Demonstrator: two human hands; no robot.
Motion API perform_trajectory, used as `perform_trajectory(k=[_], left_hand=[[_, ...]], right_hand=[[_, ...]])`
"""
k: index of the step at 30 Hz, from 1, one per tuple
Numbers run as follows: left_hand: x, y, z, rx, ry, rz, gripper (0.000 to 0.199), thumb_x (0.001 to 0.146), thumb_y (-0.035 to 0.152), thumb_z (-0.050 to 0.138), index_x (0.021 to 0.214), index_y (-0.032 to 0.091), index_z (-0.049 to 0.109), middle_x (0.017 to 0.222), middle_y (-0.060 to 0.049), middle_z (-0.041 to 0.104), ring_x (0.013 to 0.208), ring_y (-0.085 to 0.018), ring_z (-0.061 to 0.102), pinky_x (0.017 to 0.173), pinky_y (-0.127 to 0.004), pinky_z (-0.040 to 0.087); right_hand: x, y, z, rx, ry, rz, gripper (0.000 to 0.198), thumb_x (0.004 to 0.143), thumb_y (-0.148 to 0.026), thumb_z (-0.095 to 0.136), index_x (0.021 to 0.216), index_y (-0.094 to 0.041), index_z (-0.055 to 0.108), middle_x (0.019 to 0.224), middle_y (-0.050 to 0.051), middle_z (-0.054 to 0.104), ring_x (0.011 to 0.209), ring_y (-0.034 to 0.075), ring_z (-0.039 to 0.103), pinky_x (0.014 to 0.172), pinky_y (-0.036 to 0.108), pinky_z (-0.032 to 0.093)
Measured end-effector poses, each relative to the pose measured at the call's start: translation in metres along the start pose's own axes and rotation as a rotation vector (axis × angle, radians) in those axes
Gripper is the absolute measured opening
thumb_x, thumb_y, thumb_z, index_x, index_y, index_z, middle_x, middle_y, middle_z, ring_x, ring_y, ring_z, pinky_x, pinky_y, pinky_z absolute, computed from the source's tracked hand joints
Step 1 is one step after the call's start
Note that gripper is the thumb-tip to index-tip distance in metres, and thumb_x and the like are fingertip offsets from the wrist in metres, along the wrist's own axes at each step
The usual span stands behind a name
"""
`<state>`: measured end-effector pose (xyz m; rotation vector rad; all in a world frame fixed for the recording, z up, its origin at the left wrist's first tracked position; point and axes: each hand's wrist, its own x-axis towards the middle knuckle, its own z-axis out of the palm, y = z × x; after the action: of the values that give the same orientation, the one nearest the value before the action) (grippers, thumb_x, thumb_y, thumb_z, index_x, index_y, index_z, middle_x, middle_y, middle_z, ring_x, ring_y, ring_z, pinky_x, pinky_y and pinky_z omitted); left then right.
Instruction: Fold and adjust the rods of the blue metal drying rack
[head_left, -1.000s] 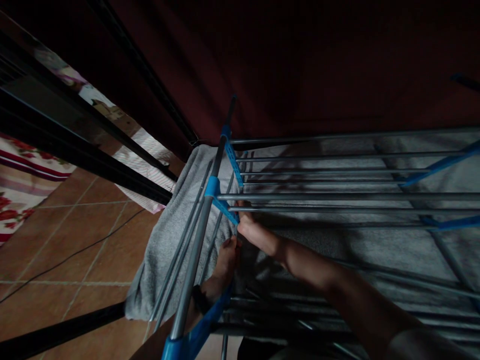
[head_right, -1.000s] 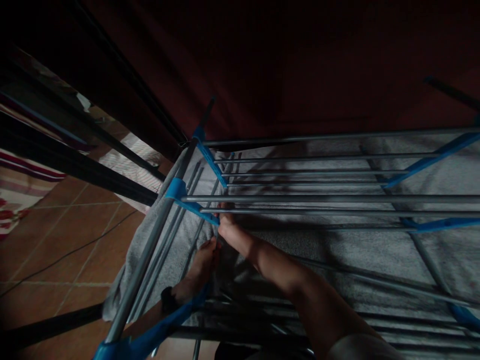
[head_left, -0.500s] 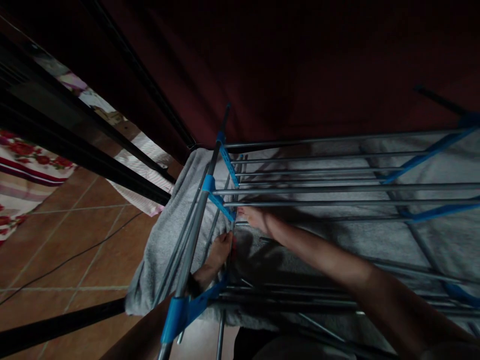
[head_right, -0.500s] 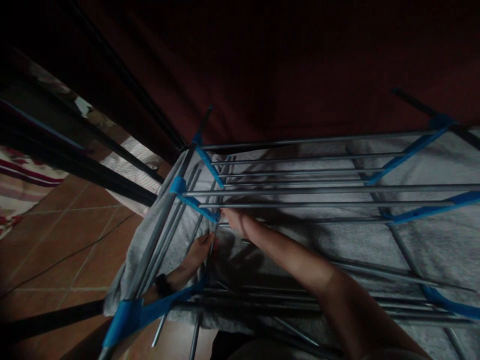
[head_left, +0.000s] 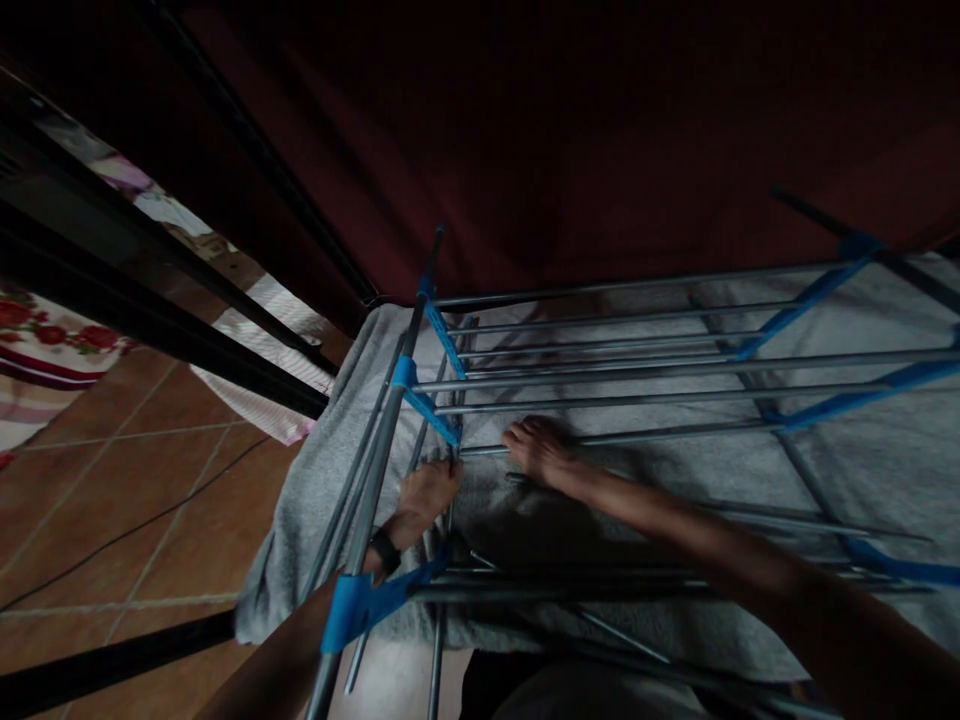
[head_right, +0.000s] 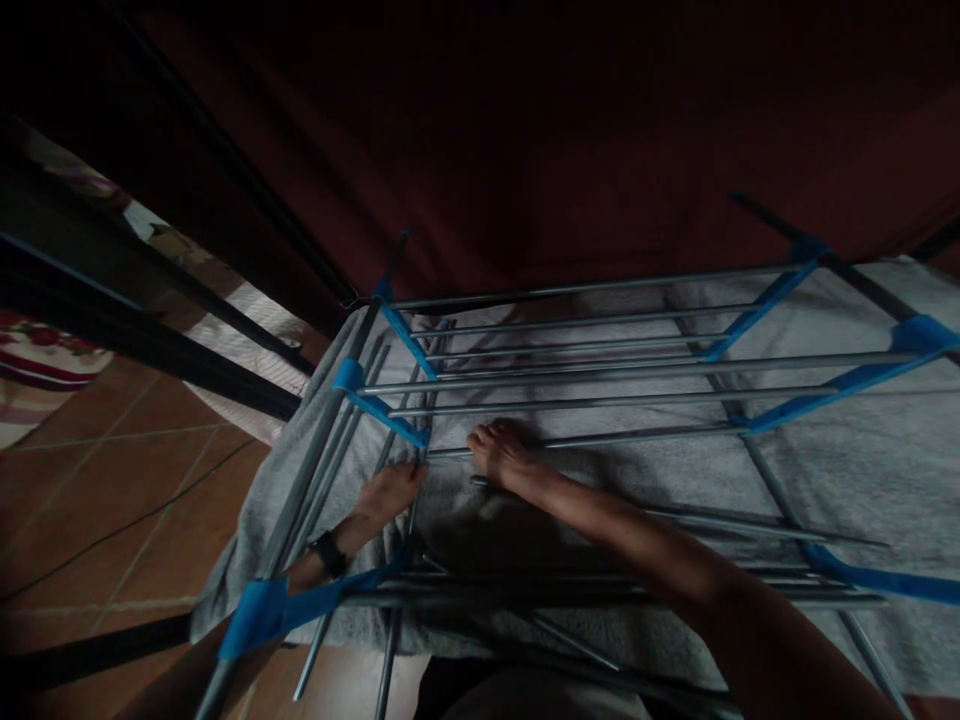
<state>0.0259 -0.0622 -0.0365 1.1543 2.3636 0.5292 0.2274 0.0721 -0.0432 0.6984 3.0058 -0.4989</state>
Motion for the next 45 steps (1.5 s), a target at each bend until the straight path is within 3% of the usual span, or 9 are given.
perform_trajectory(k=[3,5,9,13,20,25,30,45], left_hand=[[0.0,0.004,-0.003,0.132,-0.029,-0.041,0.032,0.078,0.042,0.069,0.059,0.022,0.054,0.065,-0.012,0.062,0.084,-0.04,0.069,0.087,-0.055,0.049],[0.001,0.006,-0.006,0.16,-0.011,-0.016,0.025,0.081,0.044,0.068,0.074,0.021,0.06,0.074,-0.012,0.065,0.086,-0.038,0.069,0.086,-0.051,0.05],[0.008,0.008,-0.003,-0.044,0.045,0.144,0.026,0.08,0.028,0.066,0.104,0.02,0.061,0.086,-0.007,0.066,0.085,-0.028,0.066,0.082,-0.039,0.051],[0.02,0.0,0.009,-0.316,0.079,0.103,0.033,0.073,0.019,0.071,0.105,0.021,0.063,0.081,-0.001,0.062,0.079,-0.022,0.062,0.079,-0.034,0.051],[0.042,-0.016,0.029,-0.593,0.155,0.188,0.034,0.067,0.023,0.077,0.1,0.02,0.069,0.103,-0.006,0.067,0.102,-0.026,0.063,0.096,-0.04,0.051],[0.049,-0.021,0.032,-0.626,0.159,0.308,0.037,0.071,0.032,0.079,0.105,0.019,0.071,0.111,-0.009,0.067,0.113,-0.027,0.061,0.107,-0.044,0.045],[0.051,-0.023,0.036,-0.671,0.136,0.277,0.035,0.074,0.04,0.08,0.101,0.019,0.072,0.112,-0.01,0.068,0.109,-0.027,0.063,0.105,-0.045,0.047],[0.044,-0.017,0.038,-0.553,0.161,0.321,0.03,0.082,0.024,0.066,0.112,0.019,0.067,0.121,-0.011,0.066,0.119,-0.026,0.06,0.113,-0.044,0.042]], right_hand=[[0.004,-0.002,-0.003,-0.006,-0.012,0.031,0.023,0.098,-0.011,0.045,0.113,-0.013,0.063,0.118,0.015,0.061,0.101,0.025,0.057,0.094,0.037,0.046],[0.005,-0.001,-0.004,0.046,-0.028,0.042,0.024,0.099,-0.011,0.042,0.113,-0.014,0.062,0.12,0.013,0.06,0.095,0.022,0.058,0.085,0.034,0.047],[0.003,0.001,-0.003,0.13,-0.039,0.063,0.023,0.098,-0.009,0.043,0.112,-0.017,0.06,0.119,0.011,0.058,0.089,0.019,0.058,0.076,0.029,0.046],[0.002,0.001,-0.001,0.175,-0.023,0.054,0.025,0.096,-0.005,0.044,0.109,-0.018,0.06,0.117,0.009,0.058,0.089,0.018,0.057,0.077,0.028,0.046],[0.001,0.003,-0.006,0.162,-0.022,-0.008,0.036,0.091,-0.003,0.047,0.121,-0.019,0.059,0.116,0.007,0.059,0.092,0.018,0.058,0.08,0.027,0.045],[0.004,0.007,-0.003,0.17,-0.002,-0.028,0.037,0.093,-0.008,0.051,0.127,-0.02,0.059,0.117,0.008,0.061,0.096,0.02,0.059,0.082,0.027,0.045],[0.004,0.008,-0.003,0.156,0.014,-0.041,0.036,0.094,-0.009,0.053,0.128,-0.019,0.061,0.115,0.009,0.062,0.096,0.021,0.06,0.081,0.027,0.045],[0.008,0.007,-0.002,0.131,-0.008,-0.017,0.044,0.094,-0.007,0.046,0.133,-0.02,0.061,0.119,0.009,0.065,0.096,0.02,0.063,0.079,0.028,0.048]])
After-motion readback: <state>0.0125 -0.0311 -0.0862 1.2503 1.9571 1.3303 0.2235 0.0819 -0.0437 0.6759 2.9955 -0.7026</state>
